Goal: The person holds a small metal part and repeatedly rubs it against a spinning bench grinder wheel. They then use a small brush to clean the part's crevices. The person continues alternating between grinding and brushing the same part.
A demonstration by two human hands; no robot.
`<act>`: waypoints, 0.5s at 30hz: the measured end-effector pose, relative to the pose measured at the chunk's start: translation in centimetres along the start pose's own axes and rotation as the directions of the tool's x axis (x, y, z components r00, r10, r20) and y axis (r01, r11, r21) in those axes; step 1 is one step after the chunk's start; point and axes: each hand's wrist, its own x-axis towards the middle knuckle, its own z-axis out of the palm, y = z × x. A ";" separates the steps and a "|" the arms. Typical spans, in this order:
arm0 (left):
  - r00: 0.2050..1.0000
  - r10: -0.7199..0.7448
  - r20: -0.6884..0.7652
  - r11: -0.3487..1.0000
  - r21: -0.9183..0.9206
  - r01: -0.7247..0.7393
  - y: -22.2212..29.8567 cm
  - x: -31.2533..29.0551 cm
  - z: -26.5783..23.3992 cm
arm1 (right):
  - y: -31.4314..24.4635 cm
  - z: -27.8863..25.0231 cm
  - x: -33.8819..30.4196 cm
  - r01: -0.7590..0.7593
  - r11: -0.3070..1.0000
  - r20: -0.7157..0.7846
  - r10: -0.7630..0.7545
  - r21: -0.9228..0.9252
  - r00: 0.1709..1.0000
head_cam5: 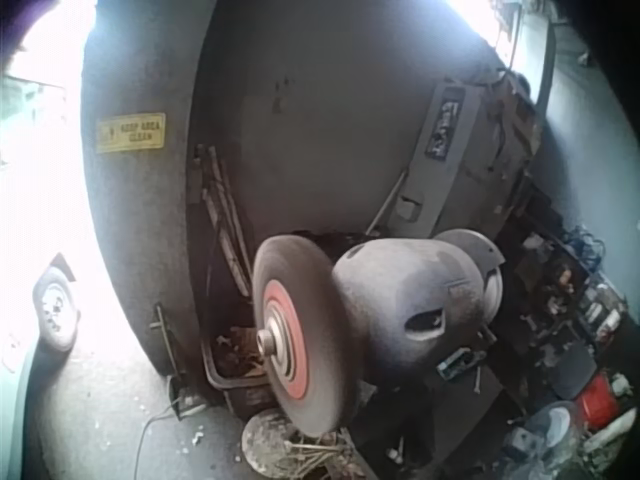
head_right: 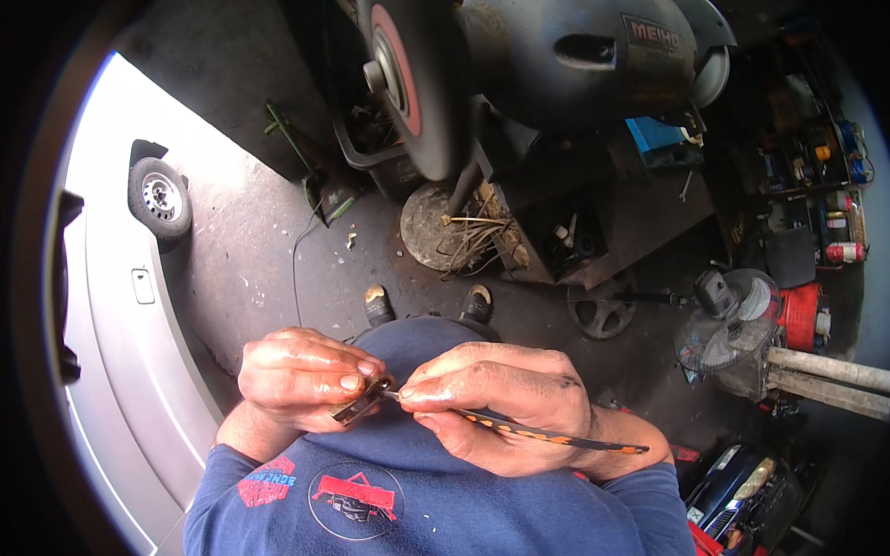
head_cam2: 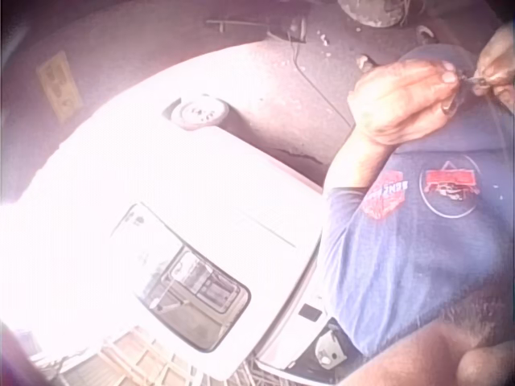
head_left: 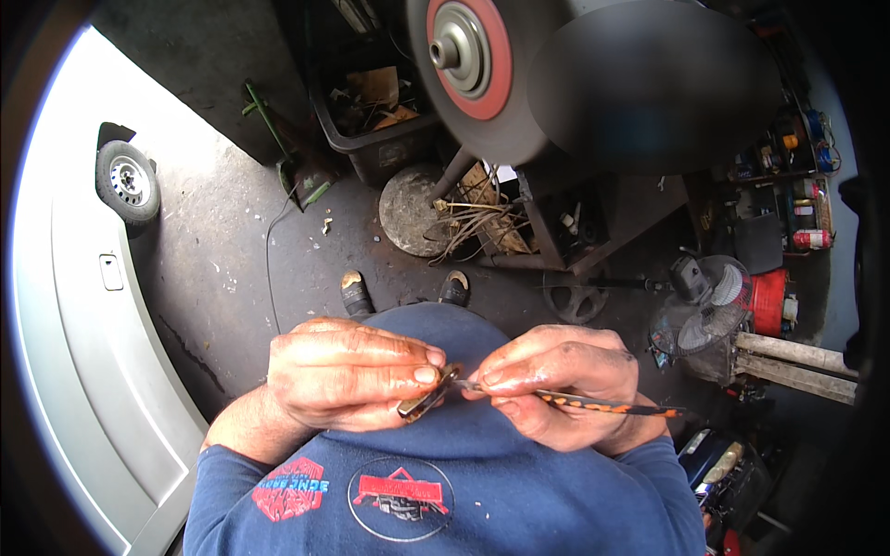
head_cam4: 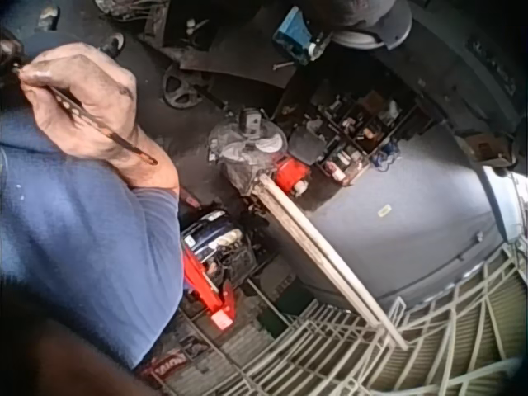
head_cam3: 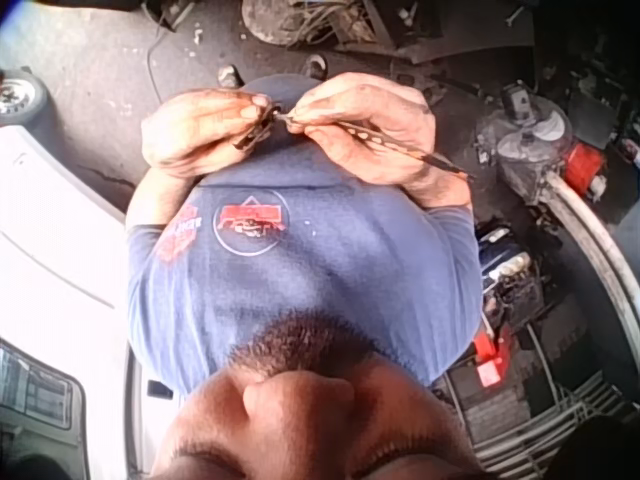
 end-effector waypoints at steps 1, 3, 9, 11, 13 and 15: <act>1.000 0.001 -0.002 1.000 -0.005 -0.001 0.0 0.1 0.0 | -0.1 -0.1 0.0 -0.001 1.000 0.006 0.001 -0.012 1.000; 1.000 0.011 -0.004 1.000 -0.006 -0.011 -0.1 0.2 0.1 | -0.2 -0.1 0.0 -0.010 1.000 0.005 0.010 -0.013 1.000; 0.999 0.012 0.048 1.000 0.026 -0.013 0.1 0.2 -0.1 | -0.1 -0.1 0.0 -0.017 0.999 0.004 0.017 0.032 1.000; 0.998 0.017 0.055 0.999 0.044 -0.019 0.1 0.2 -0.2 | -0.4 -0.3 -0.1 -0.029 0.999 -0.001 0.030 0.041 1.000; 0.998 0.026 0.054 0.998 0.056 -0.029 0.0 0.2 -0.2 | -0.4 -0.4 -0.2 -0.072 0.997 -0.022 0.073 0.035 0.997; 0.998 0.036 0.055 0.997 0.067 -0.039 0.1 0.2 -0.1 | -0.5 -0.2 -0.2 -0.103 0.994 -0.032 0.104 0.031 0.994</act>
